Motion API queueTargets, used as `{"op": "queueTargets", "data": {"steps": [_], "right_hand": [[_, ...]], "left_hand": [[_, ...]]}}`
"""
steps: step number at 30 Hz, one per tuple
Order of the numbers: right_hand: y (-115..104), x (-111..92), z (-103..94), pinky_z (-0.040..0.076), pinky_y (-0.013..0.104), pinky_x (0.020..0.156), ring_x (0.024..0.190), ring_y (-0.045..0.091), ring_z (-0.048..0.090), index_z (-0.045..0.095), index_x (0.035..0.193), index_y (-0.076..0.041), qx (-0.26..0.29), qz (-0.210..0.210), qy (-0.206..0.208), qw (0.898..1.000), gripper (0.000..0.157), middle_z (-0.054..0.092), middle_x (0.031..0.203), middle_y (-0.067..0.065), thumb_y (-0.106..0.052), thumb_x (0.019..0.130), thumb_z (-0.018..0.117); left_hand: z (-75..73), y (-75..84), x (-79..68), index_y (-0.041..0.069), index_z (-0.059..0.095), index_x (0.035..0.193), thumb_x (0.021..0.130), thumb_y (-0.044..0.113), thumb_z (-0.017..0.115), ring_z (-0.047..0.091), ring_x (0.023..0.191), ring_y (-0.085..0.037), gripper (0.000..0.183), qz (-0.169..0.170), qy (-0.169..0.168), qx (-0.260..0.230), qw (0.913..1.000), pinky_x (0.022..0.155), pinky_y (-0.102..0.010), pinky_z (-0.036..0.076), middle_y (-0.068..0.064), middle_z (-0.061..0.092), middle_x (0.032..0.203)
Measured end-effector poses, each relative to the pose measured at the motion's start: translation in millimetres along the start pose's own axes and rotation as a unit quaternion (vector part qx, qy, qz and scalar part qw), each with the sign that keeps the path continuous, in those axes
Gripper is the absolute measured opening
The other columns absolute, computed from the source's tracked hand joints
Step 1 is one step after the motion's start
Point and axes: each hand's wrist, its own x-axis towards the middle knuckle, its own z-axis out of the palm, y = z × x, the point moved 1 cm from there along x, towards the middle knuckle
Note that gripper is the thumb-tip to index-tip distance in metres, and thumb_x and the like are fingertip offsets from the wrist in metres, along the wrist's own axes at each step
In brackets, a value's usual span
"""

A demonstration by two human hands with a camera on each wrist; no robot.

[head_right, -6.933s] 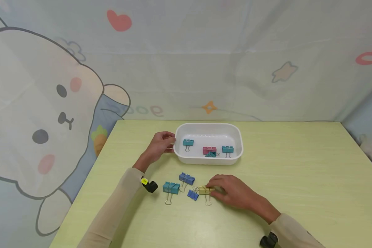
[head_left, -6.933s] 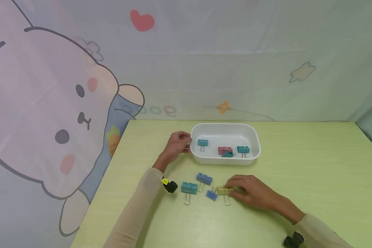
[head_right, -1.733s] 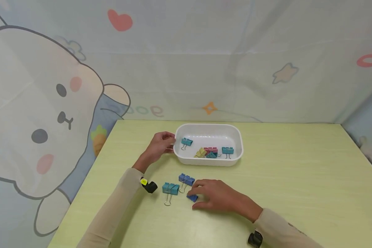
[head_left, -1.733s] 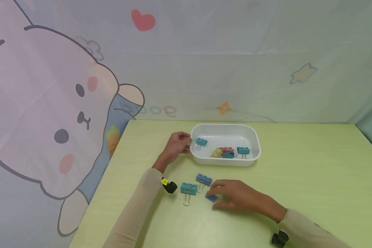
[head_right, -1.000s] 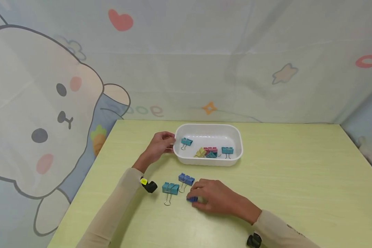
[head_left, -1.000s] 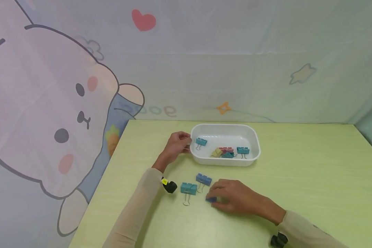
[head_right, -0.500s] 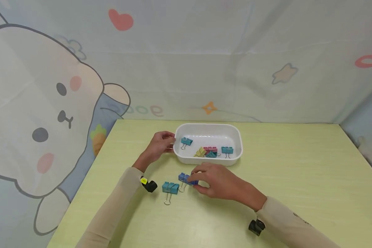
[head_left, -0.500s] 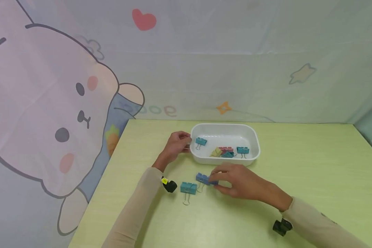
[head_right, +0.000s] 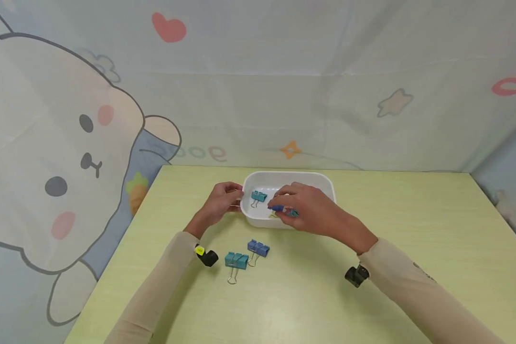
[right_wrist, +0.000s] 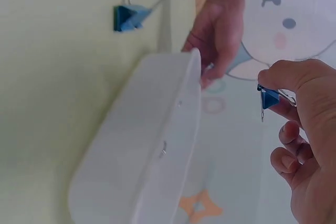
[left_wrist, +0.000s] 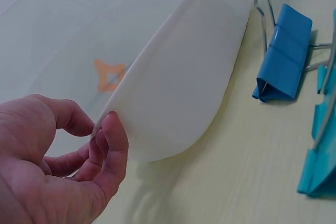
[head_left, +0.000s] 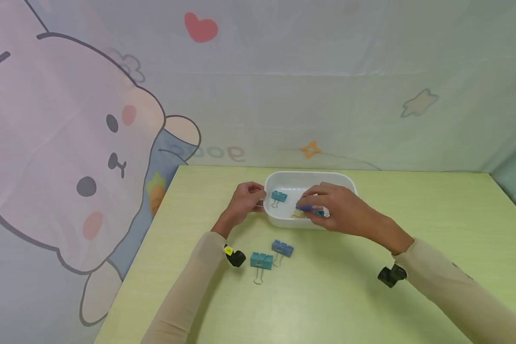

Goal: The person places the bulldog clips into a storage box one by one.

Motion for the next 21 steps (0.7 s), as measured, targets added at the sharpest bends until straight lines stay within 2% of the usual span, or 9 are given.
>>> {"op": "queueTargets", "data": {"steps": [4,9,16,21], "right_hand": [[12,9,-12.9,0.061,0.036,0.076,0.097,0.021,0.068,0.078,0.110,-0.010,0.006,0.032,-0.012,0.999,0.027,0.073,0.109,0.004,-0.015,0.085,0.087],[27,21,-22.3,0.061,0.037,0.076,0.096,0.021,0.069,0.077,0.110,-0.009,0.024,0.045,-0.010,0.999,0.023,0.074,0.108,0.004,-0.011,0.088,0.083],[45,33,-21.5,0.054,0.032,0.063,0.088,0.017,0.067,0.077,0.108,-0.008,0.048,0.049,0.009,0.998,0.020,0.074,0.107,0.003,-0.007,0.089,0.080],[52,35,-19.1,0.056,0.037,0.070,0.094,0.023,0.068,0.077,0.110,-0.007,0.050,0.080,-0.001,0.996,0.020,0.074,0.109,0.005,-0.006,0.090,0.079]], "left_hand": [[0.1,0.5,-0.1,-0.007,0.059,0.129,0.101,0.008,0.060,0.072,0.092,-0.033,0.032,-0.003,0.001,0.000,1.0000,0.075,-0.033,0.064,-0.024,0.064,0.119],[-1.1,0.4,0.3,-0.006,0.059,0.129,0.101,0.008,0.060,0.072,0.092,-0.033,0.031,-0.003,0.001,0.003,1.0000,0.075,-0.033,0.064,-0.024,0.064,0.119],[-1.7,0.0,1.2,-0.005,0.059,0.128,0.102,0.009,0.061,0.072,0.088,-0.028,0.031,-0.004,0.001,0.007,1.0000,0.075,-0.033,0.064,-0.021,0.064,0.116],[-1.7,-0.9,1.7,-0.005,0.059,0.128,0.102,0.009,0.061,0.072,0.089,-0.028,0.031,-0.002,-0.001,0.007,1.0000,0.077,-0.035,0.064,-0.021,0.064,0.117]]}}
